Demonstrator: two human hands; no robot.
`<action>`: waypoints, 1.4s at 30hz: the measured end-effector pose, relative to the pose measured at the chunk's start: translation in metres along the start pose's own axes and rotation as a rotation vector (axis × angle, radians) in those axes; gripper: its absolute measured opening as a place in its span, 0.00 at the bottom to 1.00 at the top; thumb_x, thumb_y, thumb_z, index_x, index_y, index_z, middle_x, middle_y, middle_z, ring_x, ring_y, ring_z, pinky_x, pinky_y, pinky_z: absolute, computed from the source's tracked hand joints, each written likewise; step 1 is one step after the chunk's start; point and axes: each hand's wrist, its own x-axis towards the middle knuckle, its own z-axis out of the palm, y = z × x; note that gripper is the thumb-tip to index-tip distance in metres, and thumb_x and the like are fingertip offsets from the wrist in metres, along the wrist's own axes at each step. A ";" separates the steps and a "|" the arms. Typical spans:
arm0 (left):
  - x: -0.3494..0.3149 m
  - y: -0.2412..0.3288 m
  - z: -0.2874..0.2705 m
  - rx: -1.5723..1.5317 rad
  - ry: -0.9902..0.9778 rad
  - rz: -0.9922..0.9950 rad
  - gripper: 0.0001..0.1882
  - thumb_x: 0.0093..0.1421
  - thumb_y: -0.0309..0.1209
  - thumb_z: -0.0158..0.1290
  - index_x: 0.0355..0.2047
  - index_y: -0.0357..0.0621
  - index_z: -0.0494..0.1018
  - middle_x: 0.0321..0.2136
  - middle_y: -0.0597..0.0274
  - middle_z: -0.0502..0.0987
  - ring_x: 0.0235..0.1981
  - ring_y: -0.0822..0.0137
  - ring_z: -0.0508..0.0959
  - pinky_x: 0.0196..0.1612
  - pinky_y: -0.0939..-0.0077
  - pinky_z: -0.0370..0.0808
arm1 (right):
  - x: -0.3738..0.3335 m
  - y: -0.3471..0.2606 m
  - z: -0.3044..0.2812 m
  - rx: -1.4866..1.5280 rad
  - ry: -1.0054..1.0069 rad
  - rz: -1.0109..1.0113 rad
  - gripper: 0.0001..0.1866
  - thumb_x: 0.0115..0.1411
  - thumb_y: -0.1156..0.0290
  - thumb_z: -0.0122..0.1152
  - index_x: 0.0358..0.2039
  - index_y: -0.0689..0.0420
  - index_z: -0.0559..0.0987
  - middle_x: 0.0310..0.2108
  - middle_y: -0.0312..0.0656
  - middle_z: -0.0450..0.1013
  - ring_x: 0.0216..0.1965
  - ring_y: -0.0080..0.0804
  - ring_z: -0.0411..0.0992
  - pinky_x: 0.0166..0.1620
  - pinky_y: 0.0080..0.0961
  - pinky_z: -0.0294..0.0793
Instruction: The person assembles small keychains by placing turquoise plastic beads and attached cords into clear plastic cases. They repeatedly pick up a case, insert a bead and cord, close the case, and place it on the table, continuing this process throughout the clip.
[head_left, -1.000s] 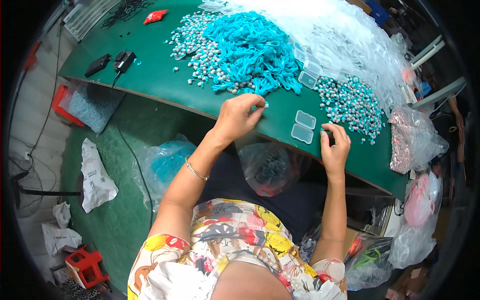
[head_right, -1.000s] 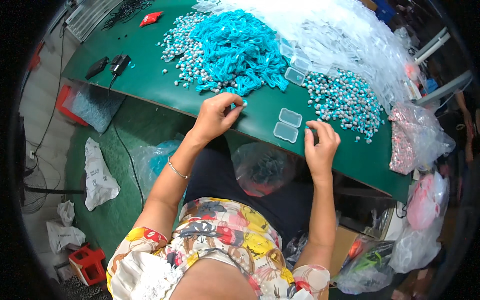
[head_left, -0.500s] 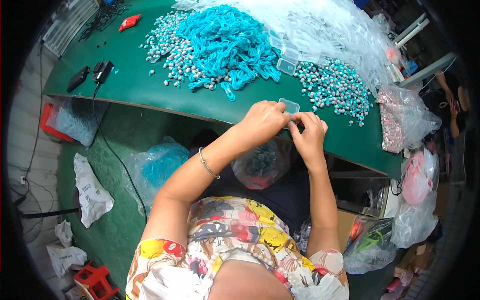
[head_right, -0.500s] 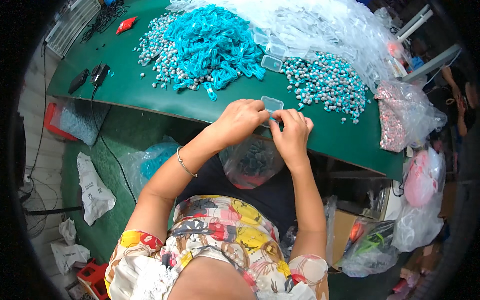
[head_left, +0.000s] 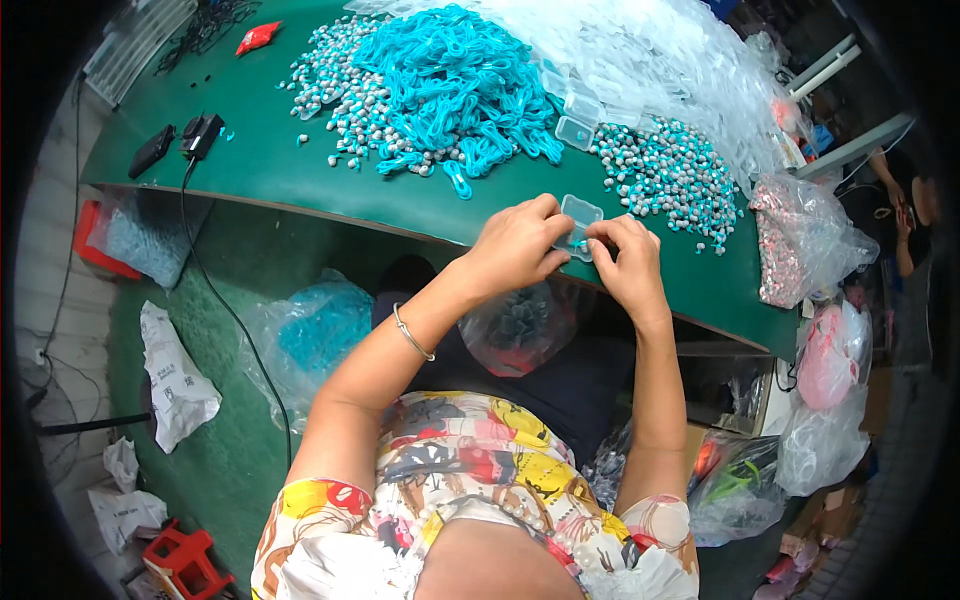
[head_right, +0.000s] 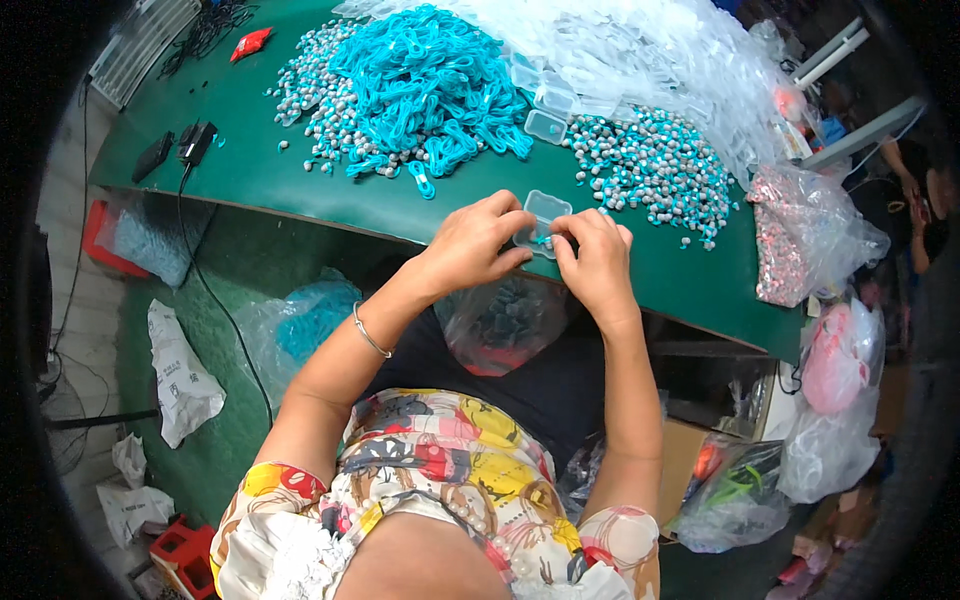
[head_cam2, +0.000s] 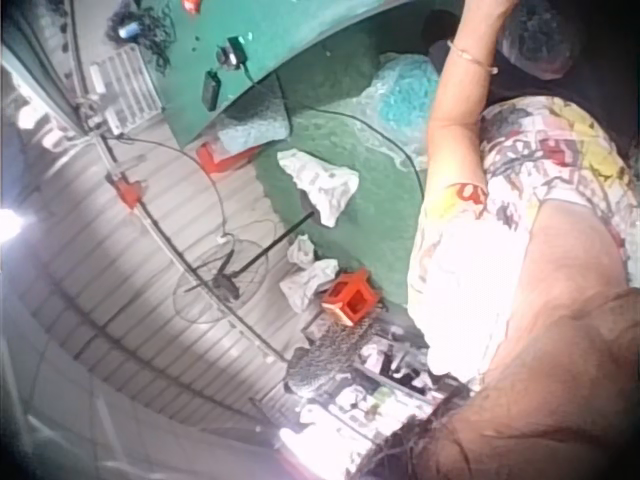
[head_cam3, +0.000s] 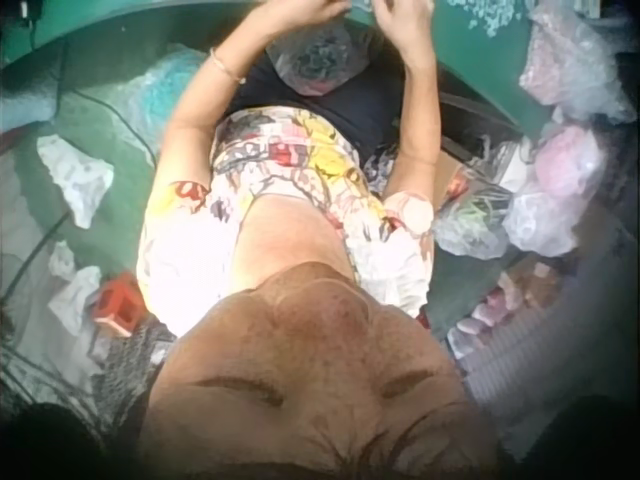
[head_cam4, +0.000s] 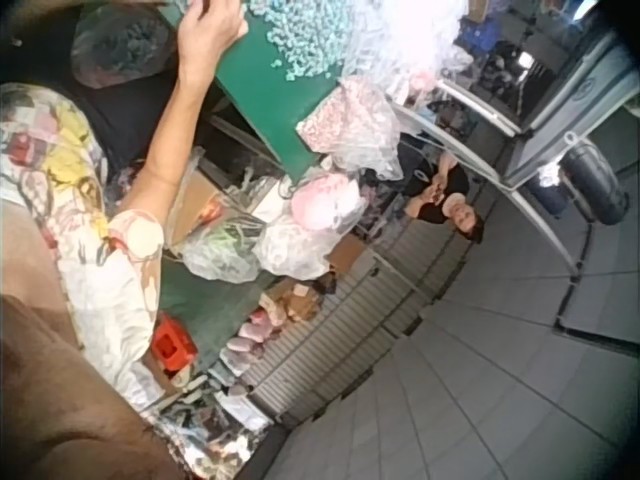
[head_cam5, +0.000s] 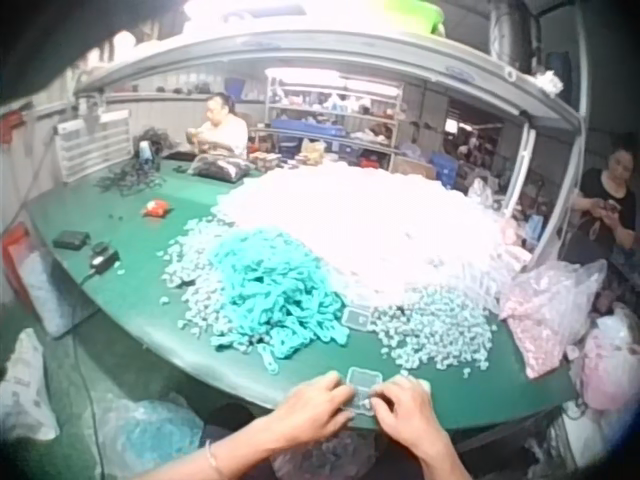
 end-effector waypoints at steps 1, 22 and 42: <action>0.000 0.000 0.001 -0.007 0.019 0.002 0.18 0.51 0.32 0.64 0.42 0.45 0.76 0.36 0.56 0.73 0.36 0.52 0.77 0.38 0.59 0.75 | -0.001 -0.001 0.000 -0.009 0.001 -0.008 0.04 0.55 0.71 0.64 0.32 0.51 0.81 0.31 0.35 0.75 0.39 0.36 0.73 0.46 0.37 0.63; -0.001 0.006 0.000 -0.122 0.051 0.063 0.06 0.51 0.24 0.61 0.30 0.41 0.79 0.31 0.57 0.77 0.33 0.52 0.78 0.36 0.59 0.75 | -0.002 0.001 0.008 0.017 0.073 -0.075 0.02 0.55 0.72 0.64 0.31 0.51 0.81 0.30 0.36 0.75 0.37 0.36 0.73 0.46 0.37 0.64; -0.019 -0.004 0.036 -0.005 0.343 0.087 0.05 0.44 0.21 0.58 0.24 0.43 0.78 0.28 0.53 0.77 0.30 0.48 0.78 0.31 0.56 0.74 | 0.123 -0.093 0.090 -0.217 -0.300 -0.138 0.05 0.48 0.67 0.65 0.25 0.52 0.84 0.27 0.48 0.79 0.33 0.48 0.79 0.36 0.46 0.77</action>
